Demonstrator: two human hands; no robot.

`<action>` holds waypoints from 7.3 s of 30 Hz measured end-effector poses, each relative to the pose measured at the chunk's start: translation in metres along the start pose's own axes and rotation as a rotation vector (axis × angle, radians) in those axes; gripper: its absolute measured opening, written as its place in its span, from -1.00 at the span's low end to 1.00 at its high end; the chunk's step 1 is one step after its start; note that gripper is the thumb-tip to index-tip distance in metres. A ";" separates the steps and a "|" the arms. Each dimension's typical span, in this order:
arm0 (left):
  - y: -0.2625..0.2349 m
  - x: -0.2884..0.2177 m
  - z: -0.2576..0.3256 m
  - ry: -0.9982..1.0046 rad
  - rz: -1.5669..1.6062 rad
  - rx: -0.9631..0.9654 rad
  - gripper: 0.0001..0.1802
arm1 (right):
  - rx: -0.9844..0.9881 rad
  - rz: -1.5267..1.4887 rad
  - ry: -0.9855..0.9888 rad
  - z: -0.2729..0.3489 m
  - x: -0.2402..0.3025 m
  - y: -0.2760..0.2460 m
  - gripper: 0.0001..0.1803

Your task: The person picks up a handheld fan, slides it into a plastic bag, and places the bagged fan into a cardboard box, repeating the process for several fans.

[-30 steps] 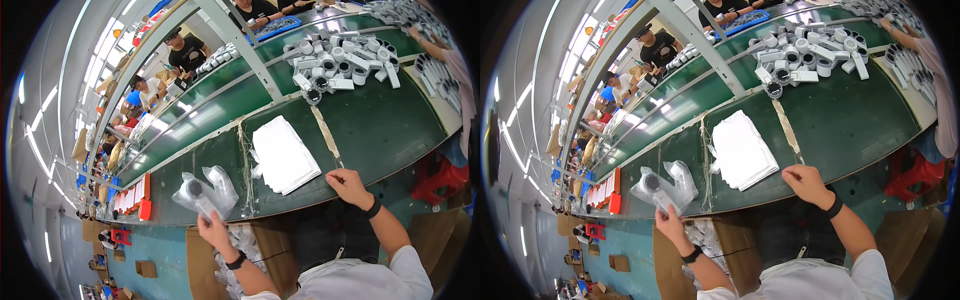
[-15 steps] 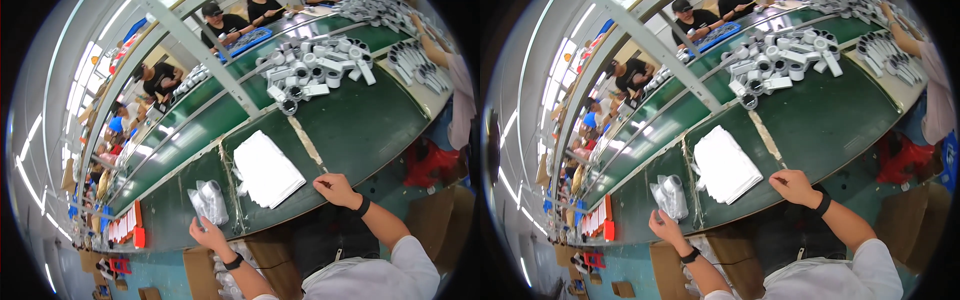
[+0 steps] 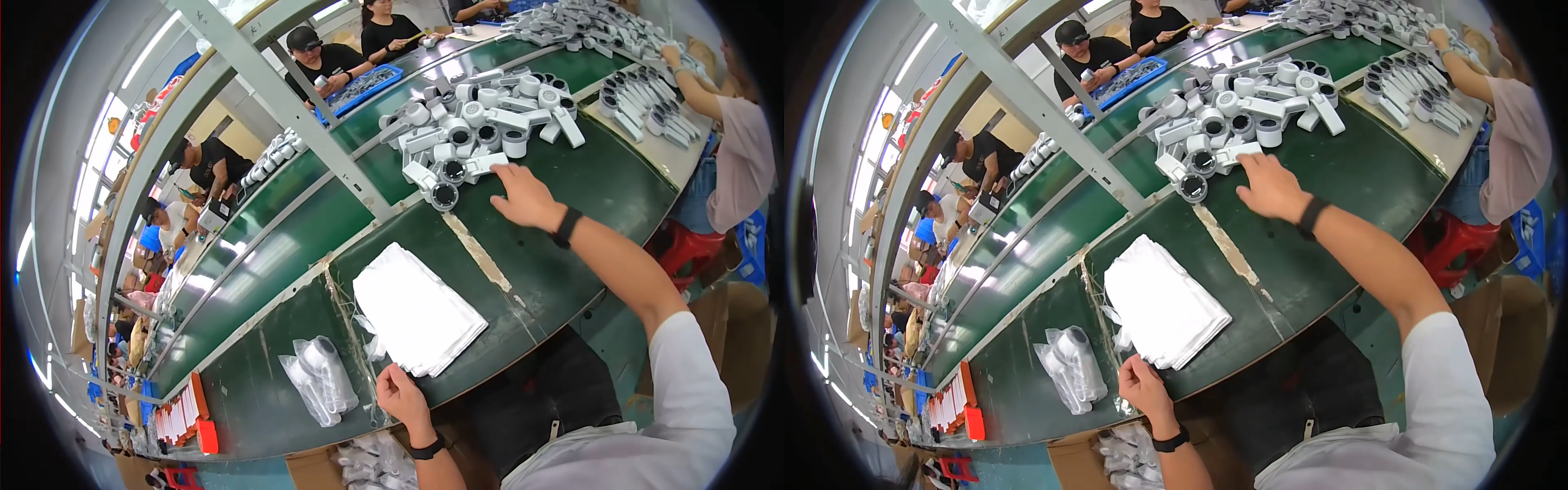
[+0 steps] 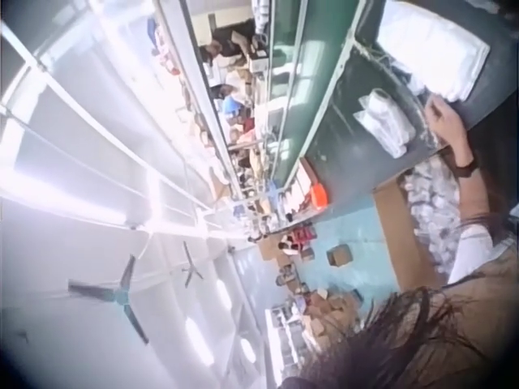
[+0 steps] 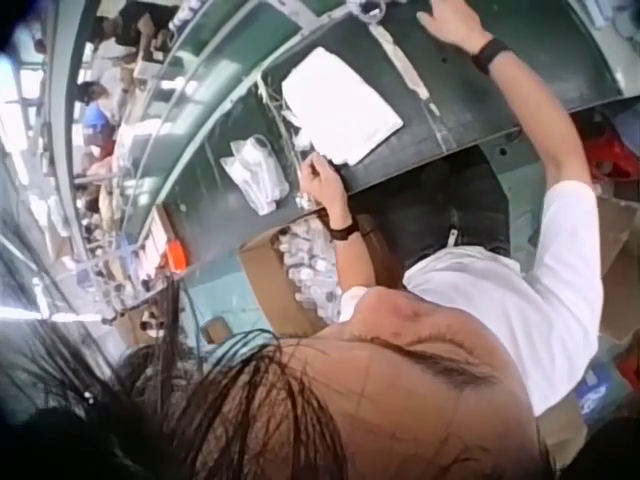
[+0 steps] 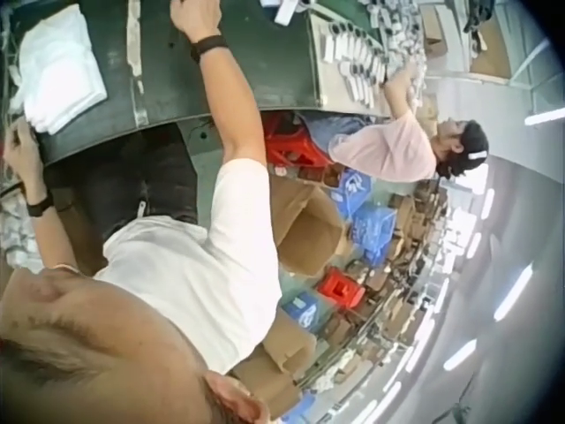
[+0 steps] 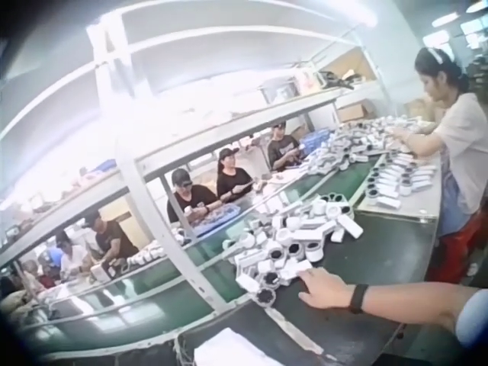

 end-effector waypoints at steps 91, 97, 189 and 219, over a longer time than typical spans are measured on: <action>0.122 -0.090 0.060 -0.190 0.287 0.477 -0.79 | 0.815 -0.773 -0.273 0.231 0.063 -0.029 -0.05; 0.113 -0.103 0.055 -0.089 0.218 0.598 -0.85 | 1.110 -0.877 -0.127 0.227 0.066 -0.004 -0.24; -0.009 -0.002 -0.006 -0.124 -0.106 -0.022 -0.83 | 0.167 0.743 -0.616 -0.136 0.086 0.070 -0.59; 0.088 -0.061 -0.037 0.237 -1.127 0.499 -0.80 | 0.434 -1.068 -0.021 0.178 0.058 0.070 -0.47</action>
Point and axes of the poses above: each hand's wrist, its own z-axis away from the middle knuckle, its own y-axis out of the palm, x = y × z, the point moved 6 cm from there along -z, towards the middle knuckle, and after that the axes turned 11 degrees about x, right-handed, at the moved point
